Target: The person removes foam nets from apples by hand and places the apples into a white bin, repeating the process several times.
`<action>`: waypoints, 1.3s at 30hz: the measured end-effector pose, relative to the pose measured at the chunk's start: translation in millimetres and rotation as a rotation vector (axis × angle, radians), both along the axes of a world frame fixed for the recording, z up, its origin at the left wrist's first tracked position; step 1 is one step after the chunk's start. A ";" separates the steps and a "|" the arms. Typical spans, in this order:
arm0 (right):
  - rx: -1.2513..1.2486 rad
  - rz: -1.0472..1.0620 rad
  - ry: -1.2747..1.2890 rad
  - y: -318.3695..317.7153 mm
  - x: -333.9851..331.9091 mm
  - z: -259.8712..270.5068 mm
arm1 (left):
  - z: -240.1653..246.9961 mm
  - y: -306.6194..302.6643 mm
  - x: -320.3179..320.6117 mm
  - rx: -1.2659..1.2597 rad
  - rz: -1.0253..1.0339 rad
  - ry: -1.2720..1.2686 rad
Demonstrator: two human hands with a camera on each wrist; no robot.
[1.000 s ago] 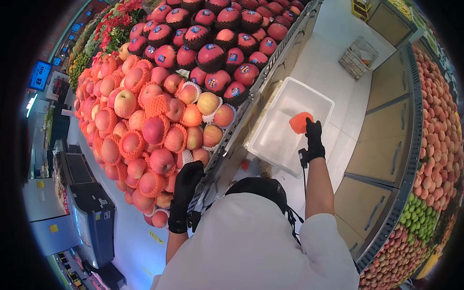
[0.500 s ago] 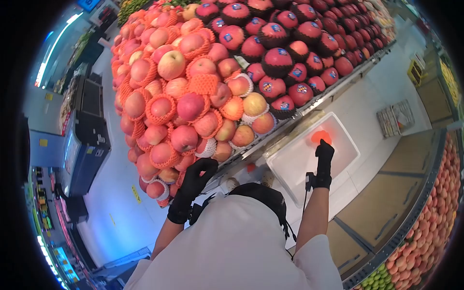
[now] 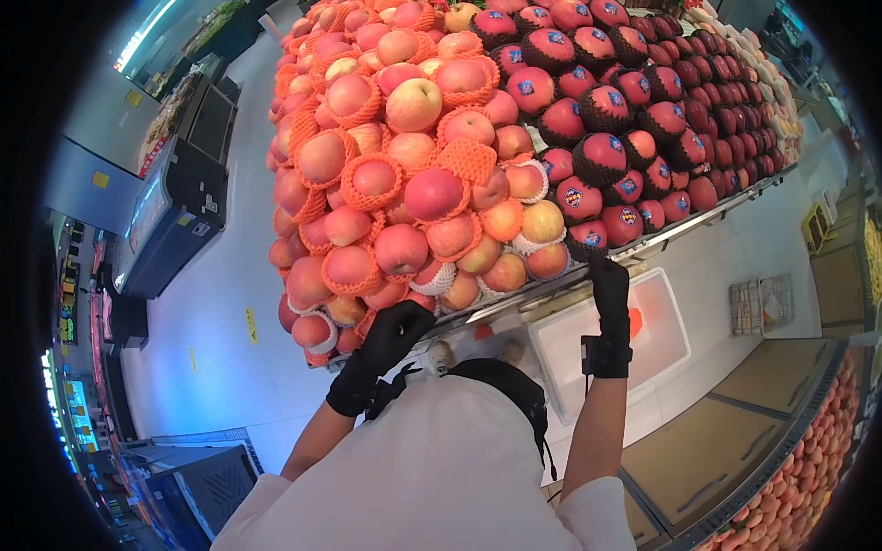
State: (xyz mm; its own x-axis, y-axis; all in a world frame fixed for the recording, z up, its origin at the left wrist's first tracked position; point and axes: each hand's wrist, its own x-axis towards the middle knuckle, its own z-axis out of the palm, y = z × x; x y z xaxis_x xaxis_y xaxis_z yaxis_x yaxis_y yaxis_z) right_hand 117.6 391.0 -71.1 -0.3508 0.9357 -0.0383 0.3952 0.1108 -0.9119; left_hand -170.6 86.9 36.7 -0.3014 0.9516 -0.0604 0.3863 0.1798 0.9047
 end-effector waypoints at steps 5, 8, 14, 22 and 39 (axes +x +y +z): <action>0.144 0.192 0.058 4.0 -114.6 101.2 | 5.0 -10.2 -4.3 0.000 0.029 -0.018; 0.199 0.272 -0.001 -6.8 -173.6 140.6 | 6.7 -18.9 -10.5 0.025 0.085 -0.019; 0.412 0.328 0.076 6.3 -223.8 124.5 | 8.0 -39.6 -21.2 0.034 0.210 -0.074; 0.376 0.196 0.330 2.5 -173.9 146.3 | -6.8 -61.1 -33.5 -0.005 0.271 -0.009; -0.255 -0.383 -0.054 -84.8 170.6 -82.7 | 4.7 6.5 -19.5 -0.026 -0.007 -0.058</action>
State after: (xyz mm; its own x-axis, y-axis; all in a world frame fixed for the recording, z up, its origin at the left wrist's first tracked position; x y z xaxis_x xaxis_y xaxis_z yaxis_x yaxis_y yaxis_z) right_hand 288.2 306.2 -153.7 0.0273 0.9557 -0.2929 0.4114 -0.2778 -0.8681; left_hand -190.2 93.4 41.4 -0.2897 0.9517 -0.1020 0.3350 0.2007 0.9206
